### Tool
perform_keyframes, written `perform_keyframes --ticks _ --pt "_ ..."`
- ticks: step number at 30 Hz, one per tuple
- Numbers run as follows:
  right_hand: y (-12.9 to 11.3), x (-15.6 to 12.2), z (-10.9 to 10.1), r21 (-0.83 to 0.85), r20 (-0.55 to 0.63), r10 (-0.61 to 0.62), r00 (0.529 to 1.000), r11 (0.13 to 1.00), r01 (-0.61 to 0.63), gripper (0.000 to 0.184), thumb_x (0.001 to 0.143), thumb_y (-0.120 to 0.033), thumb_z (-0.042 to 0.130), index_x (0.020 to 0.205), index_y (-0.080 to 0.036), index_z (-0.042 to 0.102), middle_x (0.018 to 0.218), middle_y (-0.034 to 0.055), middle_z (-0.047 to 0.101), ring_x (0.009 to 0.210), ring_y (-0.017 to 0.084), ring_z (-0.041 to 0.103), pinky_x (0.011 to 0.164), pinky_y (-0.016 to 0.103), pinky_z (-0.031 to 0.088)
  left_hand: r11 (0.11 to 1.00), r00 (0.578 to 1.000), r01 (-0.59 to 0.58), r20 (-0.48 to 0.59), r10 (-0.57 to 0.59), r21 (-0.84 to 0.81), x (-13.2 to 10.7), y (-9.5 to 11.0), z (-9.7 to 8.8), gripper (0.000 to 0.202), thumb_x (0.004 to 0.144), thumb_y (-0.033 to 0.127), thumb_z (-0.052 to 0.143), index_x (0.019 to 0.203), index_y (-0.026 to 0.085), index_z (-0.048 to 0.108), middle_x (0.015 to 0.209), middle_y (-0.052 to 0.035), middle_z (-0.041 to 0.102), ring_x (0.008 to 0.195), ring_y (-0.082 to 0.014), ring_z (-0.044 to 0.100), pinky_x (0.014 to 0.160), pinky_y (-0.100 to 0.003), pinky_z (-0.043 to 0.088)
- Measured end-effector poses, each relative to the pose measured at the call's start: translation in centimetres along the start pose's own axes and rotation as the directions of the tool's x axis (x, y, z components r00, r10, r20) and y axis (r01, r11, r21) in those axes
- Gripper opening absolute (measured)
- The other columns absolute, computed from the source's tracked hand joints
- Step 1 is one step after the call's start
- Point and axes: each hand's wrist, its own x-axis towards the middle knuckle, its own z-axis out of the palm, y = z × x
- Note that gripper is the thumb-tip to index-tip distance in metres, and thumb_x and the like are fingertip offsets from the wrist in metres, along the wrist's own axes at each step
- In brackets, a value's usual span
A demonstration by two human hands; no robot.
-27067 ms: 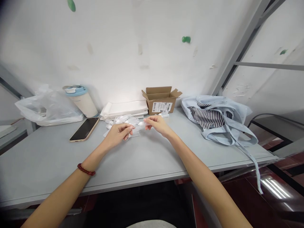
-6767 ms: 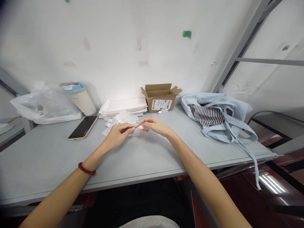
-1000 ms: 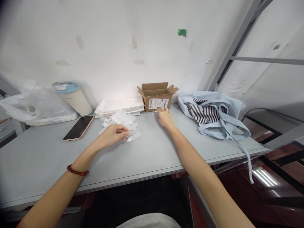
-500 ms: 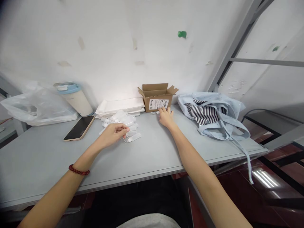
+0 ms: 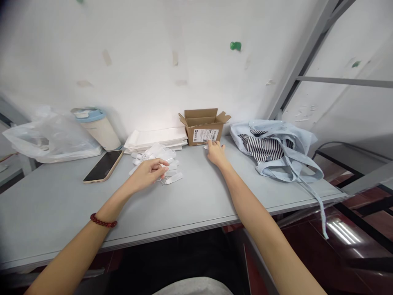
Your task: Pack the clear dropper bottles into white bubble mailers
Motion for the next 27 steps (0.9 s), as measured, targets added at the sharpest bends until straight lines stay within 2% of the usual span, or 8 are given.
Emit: perform_keyframes --ticks 5,8,11,15,20,24,27 --pt "-0.4 0.1 -0.7 0.202 0.038 -0.019 0.999 0.979 0.011 0.032 0.094 -0.033 0.06 0.122 -0.018 0.056 0.125 0.0082 0.058 0.106 0.023 0.061 0.089 0.045 0.051 1.0 1.0 -0.006 -0.015 0.006 -0.01 -0.1 0.0 0.0 0.023 0.09 0.036 0.058 0.097 0.014 0.063 0.059 0.0044 0.057 0.052 -0.0114 0.055 0.053 -0.025 0.045" --pt "-1.3 -0.2 -1.4 0.38 0.059 -0.075 0.995 0.924 0.047 0.031 0.094 -0.033 0.059 0.121 -0.018 0.057 0.124 0.008 0.059 0.105 0.023 0.061 0.088 0.045 0.052 1.0 1.0 -0.003 -0.029 0.002 -0.023 0.0 -0.1 0.0 0.024 0.091 0.037 0.059 0.097 0.014 0.063 0.061 0.0043 0.058 0.051 -0.0105 0.054 0.052 -0.024 0.045" --pt "-2.5 -0.9 -2.4 0.578 0.091 -0.162 0.983 0.812 0.08 0.03 0.094 -0.034 0.059 0.119 -0.017 0.058 0.118 0.0069 0.062 0.1 0.021 0.063 0.084 0.042 0.054 0.999 0.998 0.001 -0.064 -0.004 -0.045 0.1 -0.2 0.1 0.025 0.092 0.037 0.058 0.1 0.014 0.062 0.066 0.0037 0.06 0.053 -0.0103 0.055 0.053 -0.024 0.046" --pt "-3.8 -2.1 -3.9 0.784 0.131 -0.295 0.946 0.616 0.083 0.028 0.095 -0.037 0.057 0.113 -0.016 0.06 0.109 0.0055 0.064 0.09 0.018 0.065 0.079 0.038 0.055 0.997 0.992 -0.002 -0.123 -0.007 -0.079 0.3 -0.5 0.0 0.025 0.095 0.036 0.056 0.106 0.014 0.06 0.071 0.0031 0.061 0.052 -0.0095 0.055 0.053 -0.024 0.048" --pt "-4.8 -3.0 -5.0 0.904 0.205 -0.433 0.878 0.427 0.0 0.028 0.096 -0.039 0.055 0.109 -0.015 0.061 0.102 0.0044 0.066 0.083 0.016 0.065 0.074 0.035 0.055 0.994 0.983 -0.01 -0.181 -0.01 -0.108 0.3 -0.5 -0.1 0.028 0.096 0.037 0.054 0.111 0.014 0.058 0.074 0.0025 0.062 0.049 -0.008 0.053 0.05 -0.023 0.047" --pt "-5.4 -3.4 -5.1 0.935 0.248 -0.495 0.833 0.348 -0.072 0.028 0.096 -0.04 0.055 0.107 -0.015 0.061 0.099 0.0037 0.066 0.08 0.015 0.065 0.071 0.033 0.055 0.994 0.984 -0.026 -0.178 0.007 -0.106 0.3 -0.3 0.0 0.028 0.097 0.038 0.053 0.11 0.014 0.059 0.075 0.0024 0.062 0.048 -0.0077 0.052 0.051 -0.023 0.048" --pt "-5.6 -3.5 -5.2 0.945 0.258 -0.526 0.811 0.314 -0.097 0.027 0.096 -0.039 0.055 0.104 -0.015 0.062 0.096 0.0028 0.065 0.076 0.014 0.064 0.069 0.032 0.055 0.995 0.989 -0.038 -0.148 0.025 -0.088 0.3 -0.3 0.0 0.025 0.097 0.037 0.053 0.101 0.013 0.062 0.074 0.0025 0.062 0.05 -0.0079 0.053 0.052 -0.024 0.049"
